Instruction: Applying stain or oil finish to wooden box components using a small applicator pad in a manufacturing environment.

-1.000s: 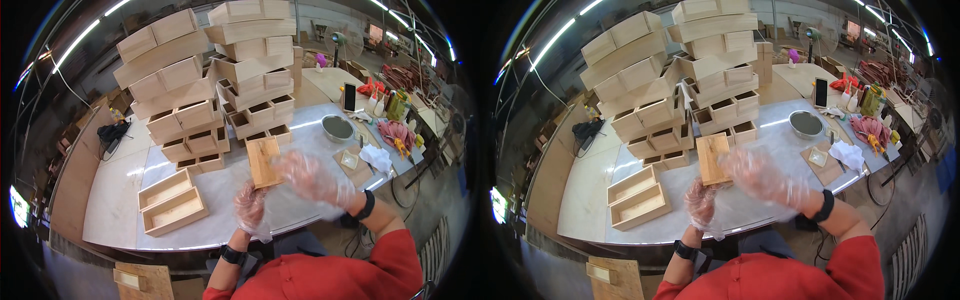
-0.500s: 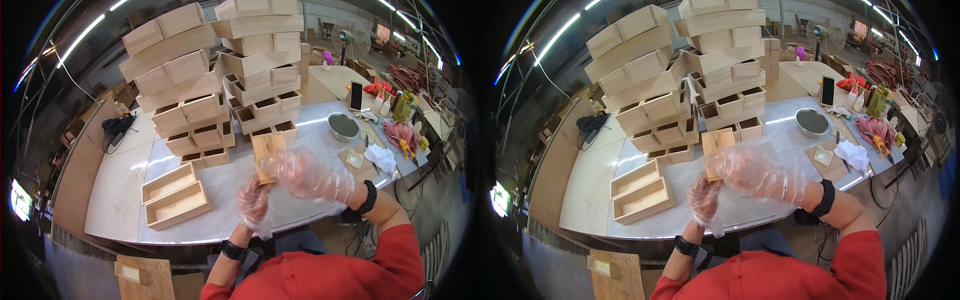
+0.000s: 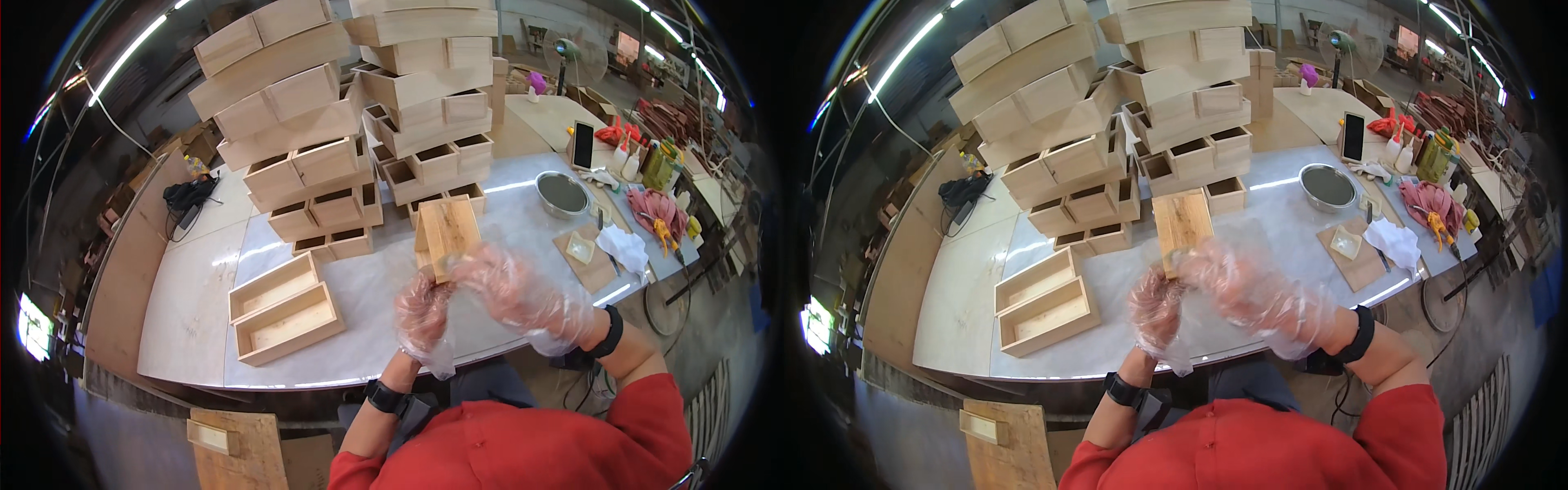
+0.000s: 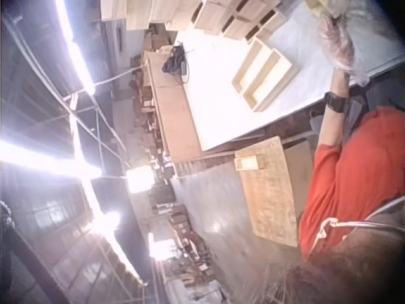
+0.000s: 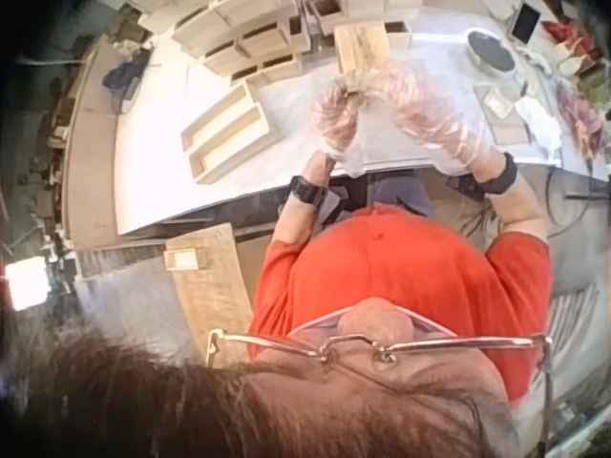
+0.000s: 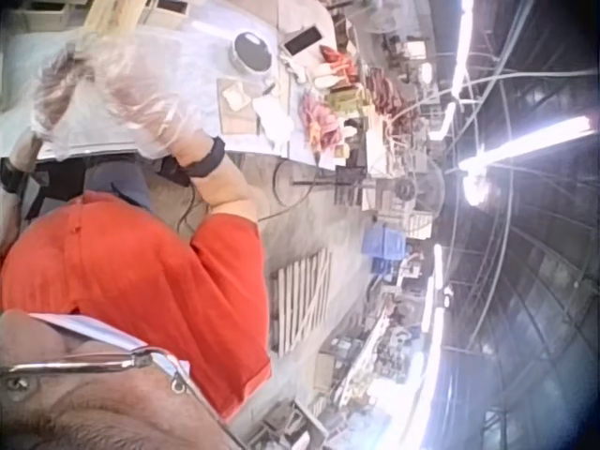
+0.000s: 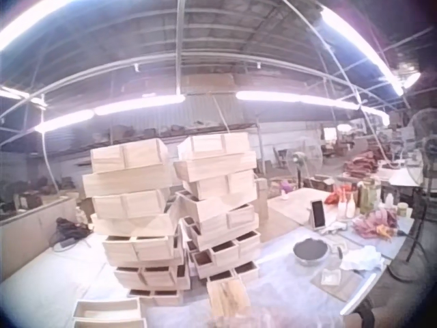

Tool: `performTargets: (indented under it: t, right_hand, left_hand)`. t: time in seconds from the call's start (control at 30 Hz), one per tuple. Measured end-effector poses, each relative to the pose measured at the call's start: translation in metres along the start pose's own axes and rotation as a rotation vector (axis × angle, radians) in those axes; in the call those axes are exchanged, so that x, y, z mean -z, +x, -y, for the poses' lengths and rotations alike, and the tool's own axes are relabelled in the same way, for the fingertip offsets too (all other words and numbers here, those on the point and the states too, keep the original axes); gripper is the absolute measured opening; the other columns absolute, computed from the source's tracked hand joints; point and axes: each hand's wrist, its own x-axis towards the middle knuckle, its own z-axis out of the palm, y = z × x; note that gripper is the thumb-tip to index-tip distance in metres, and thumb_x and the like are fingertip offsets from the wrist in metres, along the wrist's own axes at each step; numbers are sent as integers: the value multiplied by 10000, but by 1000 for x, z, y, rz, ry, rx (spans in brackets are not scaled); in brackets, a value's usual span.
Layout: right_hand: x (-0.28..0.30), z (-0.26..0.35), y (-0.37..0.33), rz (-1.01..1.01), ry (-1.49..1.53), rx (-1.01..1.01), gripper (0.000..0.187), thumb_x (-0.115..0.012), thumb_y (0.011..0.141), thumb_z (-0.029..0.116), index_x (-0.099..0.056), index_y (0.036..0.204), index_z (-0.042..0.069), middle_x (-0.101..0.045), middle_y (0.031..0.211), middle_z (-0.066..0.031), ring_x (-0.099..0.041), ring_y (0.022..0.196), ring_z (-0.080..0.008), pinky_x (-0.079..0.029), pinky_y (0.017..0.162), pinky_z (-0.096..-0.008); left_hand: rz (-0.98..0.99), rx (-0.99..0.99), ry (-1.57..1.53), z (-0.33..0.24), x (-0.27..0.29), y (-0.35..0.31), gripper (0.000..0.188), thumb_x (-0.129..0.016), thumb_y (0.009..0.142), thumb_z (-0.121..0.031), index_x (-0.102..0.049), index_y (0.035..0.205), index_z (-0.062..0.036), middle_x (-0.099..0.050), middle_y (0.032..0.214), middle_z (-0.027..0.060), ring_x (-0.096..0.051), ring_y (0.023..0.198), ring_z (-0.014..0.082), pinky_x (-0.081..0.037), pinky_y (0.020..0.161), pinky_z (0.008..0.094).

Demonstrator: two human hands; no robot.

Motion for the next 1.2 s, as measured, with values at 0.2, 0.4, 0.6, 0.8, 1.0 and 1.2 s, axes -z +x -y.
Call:
performTargets:
  t: [0.2,0.4,0.6,0.8,1.0,1.2]
  right_hand:
    - [23,-58,-59,-55,-13,-512,178,-614,817,104,-634,990,67,-626,864,-141,-619,798,-289,-484,701,-358]
    - [24,-70,-75,-15,429,-1130,228,-629,841,157,-619,1037,40,-637,831,-90,-614,793,-213,-471,709,-302]
    - [42,-128,-106,-246,144,-949,318,-629,832,255,-596,1066,42,-622,900,-99,-593,825,-192,-467,749,-298]
    - [65,-202,-140,-140,49,-1188,322,-603,834,300,-617,1046,57,-633,992,-143,-592,966,-270,-450,848,-337]
    - [56,-260,-183,-31,-183,-1117,285,-631,826,322,-640,979,81,-622,996,-130,-586,940,-281,-432,865,-356]
    - [26,-292,-188,218,-364,-1150,228,-631,798,278,-665,940,103,-618,1018,-143,-576,988,-323,-444,878,-387]
  left_hand:
    - [-137,67,-322,-24,32,3,314,-642,865,-163,-568,1143,-36,-625,1060,83,-616,885,185,-517,763,314]
    - [-265,312,-640,-19,100,-15,471,-513,921,-402,-493,1241,-58,-592,1113,108,-585,975,239,-498,832,393]
    - [-509,419,-1042,4,84,-46,380,-526,929,-322,-494,1242,-109,-578,1144,82,-545,1029,217,-493,809,375]
    - [-430,642,-1011,45,77,-98,302,-488,947,-218,-510,1206,-65,-600,1106,95,-585,961,202,-495,802,334]
    - [-312,836,-634,67,94,-113,328,-432,949,-203,-476,1211,-10,-589,1121,133,-622,890,213,-548,631,305]
    - [-416,835,-694,58,75,-106,355,-412,956,-196,-439,1257,-9,-547,1187,158,-610,962,288,-577,654,371]
